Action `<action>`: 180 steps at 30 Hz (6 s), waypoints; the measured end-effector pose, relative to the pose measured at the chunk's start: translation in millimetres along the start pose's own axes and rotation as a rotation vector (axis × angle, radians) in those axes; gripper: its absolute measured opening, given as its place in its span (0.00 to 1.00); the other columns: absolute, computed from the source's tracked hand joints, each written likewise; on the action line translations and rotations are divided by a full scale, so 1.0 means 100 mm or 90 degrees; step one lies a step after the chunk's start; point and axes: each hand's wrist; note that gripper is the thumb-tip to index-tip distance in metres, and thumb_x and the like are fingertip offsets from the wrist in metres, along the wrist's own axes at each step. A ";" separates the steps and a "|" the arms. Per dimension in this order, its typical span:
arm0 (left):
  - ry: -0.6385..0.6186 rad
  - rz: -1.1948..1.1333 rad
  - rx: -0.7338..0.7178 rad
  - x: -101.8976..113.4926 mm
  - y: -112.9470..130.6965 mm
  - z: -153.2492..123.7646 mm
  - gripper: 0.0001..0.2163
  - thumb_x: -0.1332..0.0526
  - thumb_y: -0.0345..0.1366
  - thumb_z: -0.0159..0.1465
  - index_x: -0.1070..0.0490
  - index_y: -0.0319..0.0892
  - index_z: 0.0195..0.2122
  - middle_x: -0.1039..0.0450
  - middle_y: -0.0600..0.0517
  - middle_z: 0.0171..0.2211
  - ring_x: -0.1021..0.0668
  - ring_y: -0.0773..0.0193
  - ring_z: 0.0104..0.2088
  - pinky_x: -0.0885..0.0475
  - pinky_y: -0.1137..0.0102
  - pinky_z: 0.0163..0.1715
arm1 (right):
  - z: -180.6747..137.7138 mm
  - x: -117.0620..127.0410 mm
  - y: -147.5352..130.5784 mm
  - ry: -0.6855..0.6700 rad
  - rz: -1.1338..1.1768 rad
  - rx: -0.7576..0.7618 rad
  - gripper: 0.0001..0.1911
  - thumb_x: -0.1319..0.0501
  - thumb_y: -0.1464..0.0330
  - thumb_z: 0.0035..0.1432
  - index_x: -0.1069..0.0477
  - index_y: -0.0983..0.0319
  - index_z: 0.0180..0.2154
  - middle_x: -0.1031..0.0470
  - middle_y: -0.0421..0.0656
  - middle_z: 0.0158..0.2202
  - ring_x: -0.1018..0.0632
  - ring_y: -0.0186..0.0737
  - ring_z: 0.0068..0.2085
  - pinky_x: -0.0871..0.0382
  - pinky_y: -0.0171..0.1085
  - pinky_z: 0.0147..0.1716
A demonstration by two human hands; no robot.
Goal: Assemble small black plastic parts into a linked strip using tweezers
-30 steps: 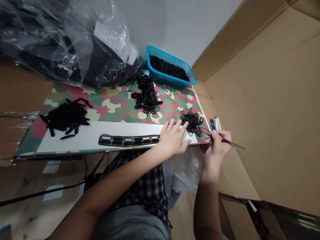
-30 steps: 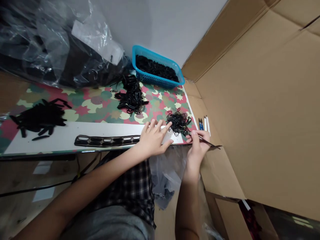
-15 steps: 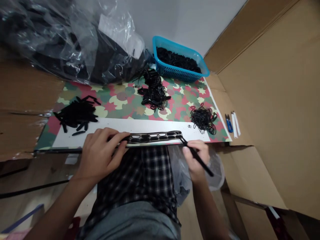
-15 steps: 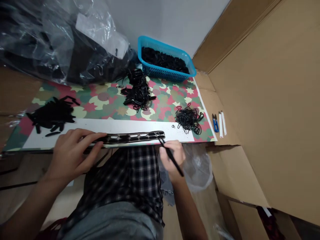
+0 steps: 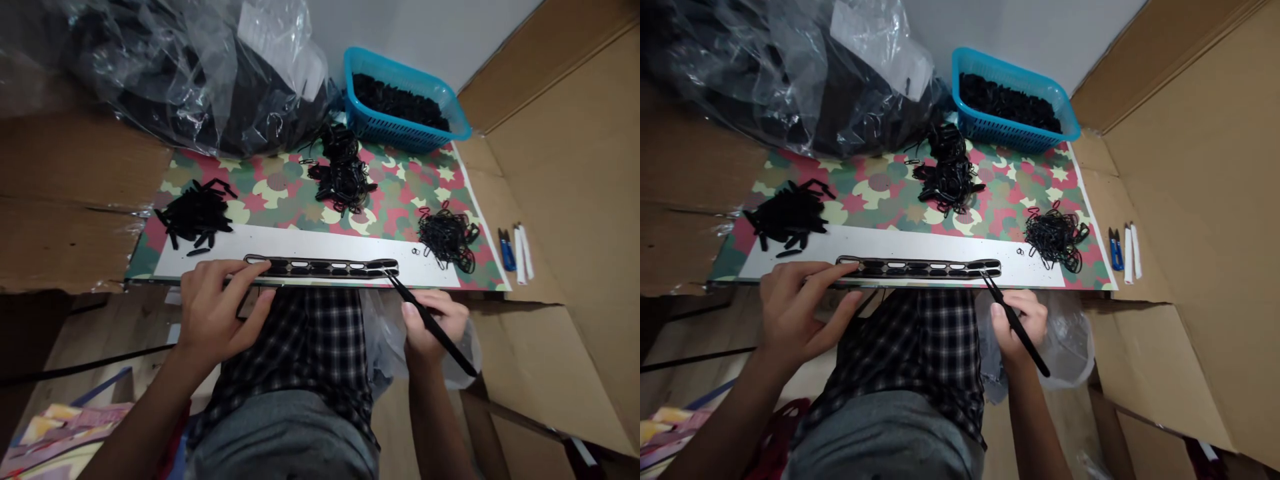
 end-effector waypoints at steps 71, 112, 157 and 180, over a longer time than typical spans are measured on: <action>0.098 0.071 -0.086 -0.39 0.11 0.10 0.14 0.37 0.43 0.61 0.23 0.41 0.44 0.22 0.47 0.35 0.26 0.55 0.35 0.42 0.61 0.32 | 0.39 -0.40 -0.35 -0.327 -0.058 0.349 0.07 0.38 0.75 0.60 0.31 0.59 0.40 0.24 0.41 0.30 0.23 0.41 0.28 0.29 0.41 0.27; 0.092 0.067 -0.115 -0.37 0.07 0.05 0.21 0.43 0.49 0.65 0.27 0.38 0.50 0.22 0.45 0.37 0.24 0.53 0.37 0.39 0.60 0.34 | 0.60 0.63 0.47 0.034 -0.381 0.090 0.08 0.29 0.66 0.57 0.21 0.52 0.40 0.28 0.41 0.29 0.28 0.50 0.28 0.38 0.47 0.26; -0.097 -0.006 -0.136 -0.72 0.71 0.36 0.21 0.41 0.37 0.64 0.29 0.32 0.56 0.23 0.44 0.46 0.29 0.52 0.43 0.40 0.60 0.37 | 0.22 -0.08 0.24 0.002 -0.040 0.136 0.10 0.38 0.79 0.52 0.30 0.58 0.34 0.28 0.35 0.25 0.25 0.37 0.23 0.30 0.36 0.21; -0.098 -0.023 -0.148 -0.72 0.68 0.32 0.22 0.43 0.34 0.63 0.30 0.32 0.57 0.24 0.43 0.47 0.28 0.52 0.44 0.37 0.60 0.39 | 0.36 0.21 0.64 0.072 -0.293 0.178 0.04 0.38 0.72 0.55 0.29 0.58 0.28 0.26 0.38 0.24 0.23 0.41 0.26 0.28 0.39 0.26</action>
Point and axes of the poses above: each hand's wrist, its own z-axis towards the middle knuckle, its own x-axis out of the back of the hand, y = z × x
